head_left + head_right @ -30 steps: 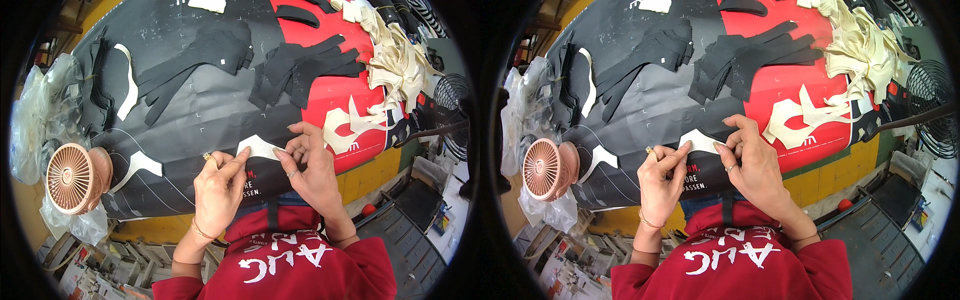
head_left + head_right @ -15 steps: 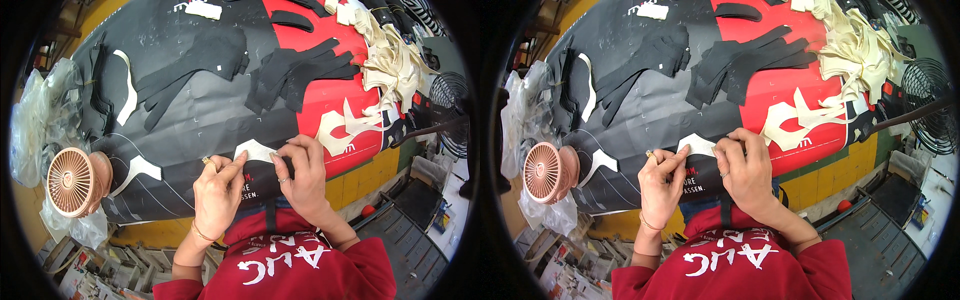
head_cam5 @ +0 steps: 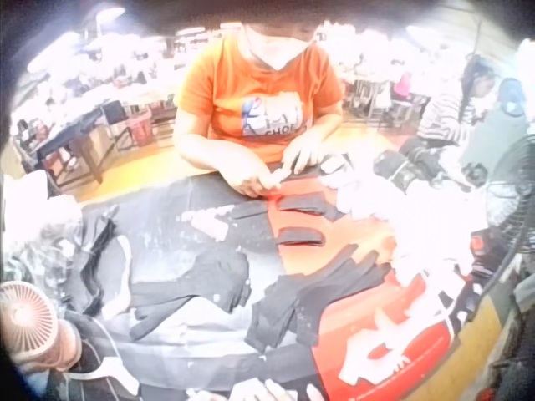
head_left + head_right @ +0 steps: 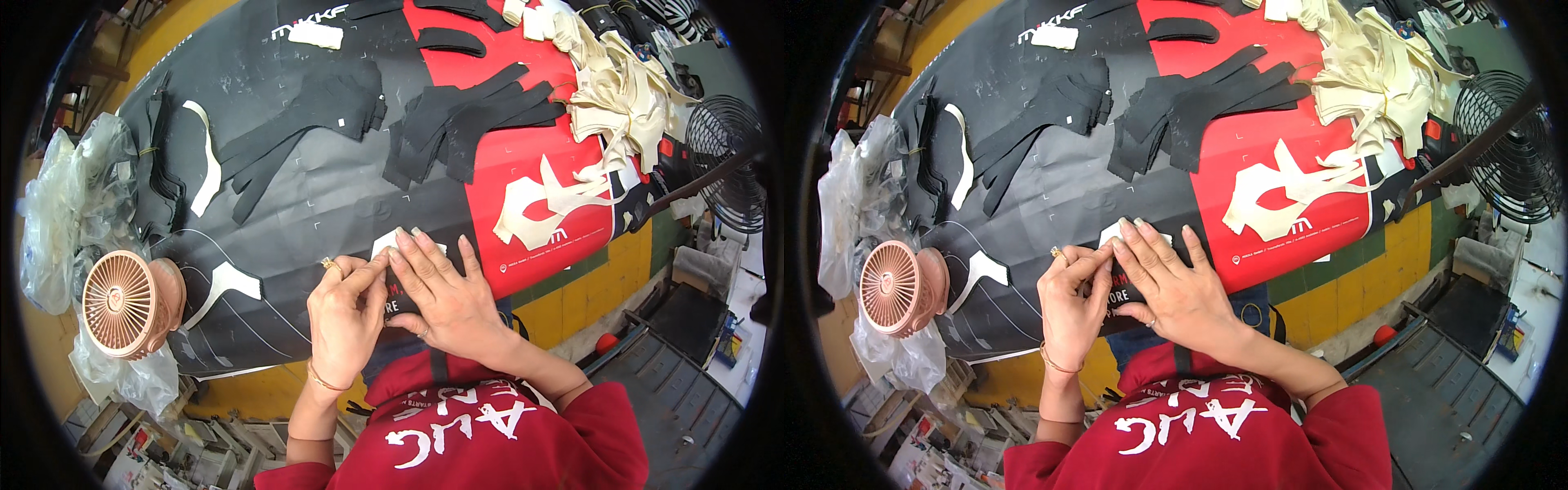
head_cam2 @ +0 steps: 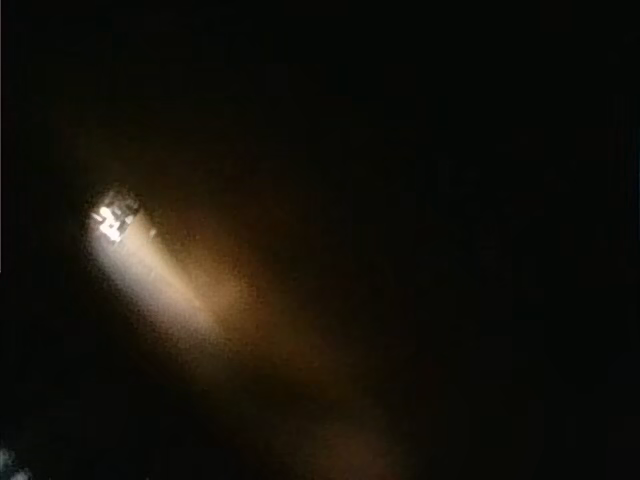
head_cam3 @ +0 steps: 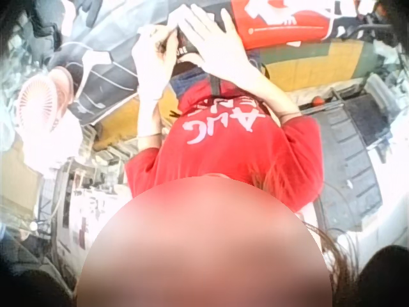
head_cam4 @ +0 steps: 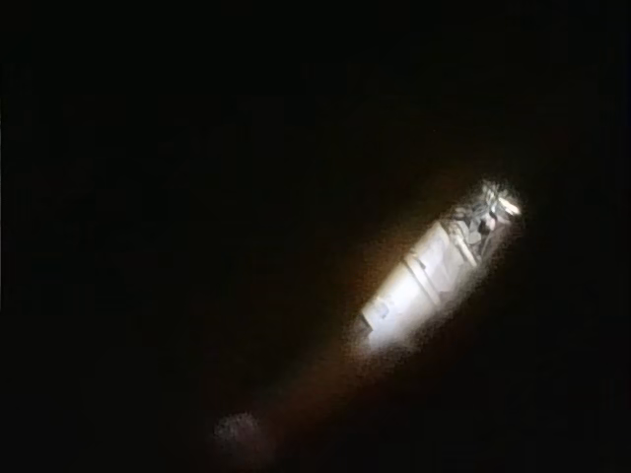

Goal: The person assembles gloves by hand at a workstation. They pick black glove pieces and white inserts, align and insert the inserts into the glove pieces, and place the assembled units on the table. The process is repeated for multiple gloves.

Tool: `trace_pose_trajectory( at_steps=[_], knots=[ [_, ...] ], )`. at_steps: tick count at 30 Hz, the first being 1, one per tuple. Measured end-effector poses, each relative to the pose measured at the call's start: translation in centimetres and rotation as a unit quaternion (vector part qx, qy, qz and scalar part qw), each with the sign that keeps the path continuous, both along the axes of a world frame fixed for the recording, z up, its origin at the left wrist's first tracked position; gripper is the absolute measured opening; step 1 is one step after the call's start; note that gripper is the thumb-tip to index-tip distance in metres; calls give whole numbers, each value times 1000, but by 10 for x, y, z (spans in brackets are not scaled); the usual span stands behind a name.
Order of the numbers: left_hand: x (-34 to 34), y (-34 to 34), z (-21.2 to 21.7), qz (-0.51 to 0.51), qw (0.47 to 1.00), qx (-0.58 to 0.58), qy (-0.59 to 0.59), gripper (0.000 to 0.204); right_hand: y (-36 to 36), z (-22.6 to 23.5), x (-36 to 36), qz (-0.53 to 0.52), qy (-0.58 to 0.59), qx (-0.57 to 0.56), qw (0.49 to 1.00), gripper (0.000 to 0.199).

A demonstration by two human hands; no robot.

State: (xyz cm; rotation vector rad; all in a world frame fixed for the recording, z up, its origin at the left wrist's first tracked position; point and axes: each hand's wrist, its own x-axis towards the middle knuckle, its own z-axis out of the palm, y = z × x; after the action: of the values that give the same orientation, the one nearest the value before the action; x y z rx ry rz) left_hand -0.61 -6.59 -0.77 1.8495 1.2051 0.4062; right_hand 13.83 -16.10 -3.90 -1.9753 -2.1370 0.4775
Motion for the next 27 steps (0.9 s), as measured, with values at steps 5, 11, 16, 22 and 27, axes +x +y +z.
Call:
trace_pose_trajectory(
  at_steps=[5,11,16,22,27],
  knots=[
    [12,-7,-3,0,996,-42,-72,27,0,8,28,-3,6,-3,1000,74],
    [19,-8,-9,20,991,-72,-113,26,-3,9,30,-19,3,62,998,76],
    [12,-9,-10,50,983,-126,-121,26,5,3,20,-5,14,4,1000,79],
    [-19,-23,-5,151,954,-222,-137,23,6,4,18,0,-22,2,1000,77],
    [-39,-29,-8,195,944,-225,-145,14,6,4,16,-5,-17,-7,1000,74]
  ],
)
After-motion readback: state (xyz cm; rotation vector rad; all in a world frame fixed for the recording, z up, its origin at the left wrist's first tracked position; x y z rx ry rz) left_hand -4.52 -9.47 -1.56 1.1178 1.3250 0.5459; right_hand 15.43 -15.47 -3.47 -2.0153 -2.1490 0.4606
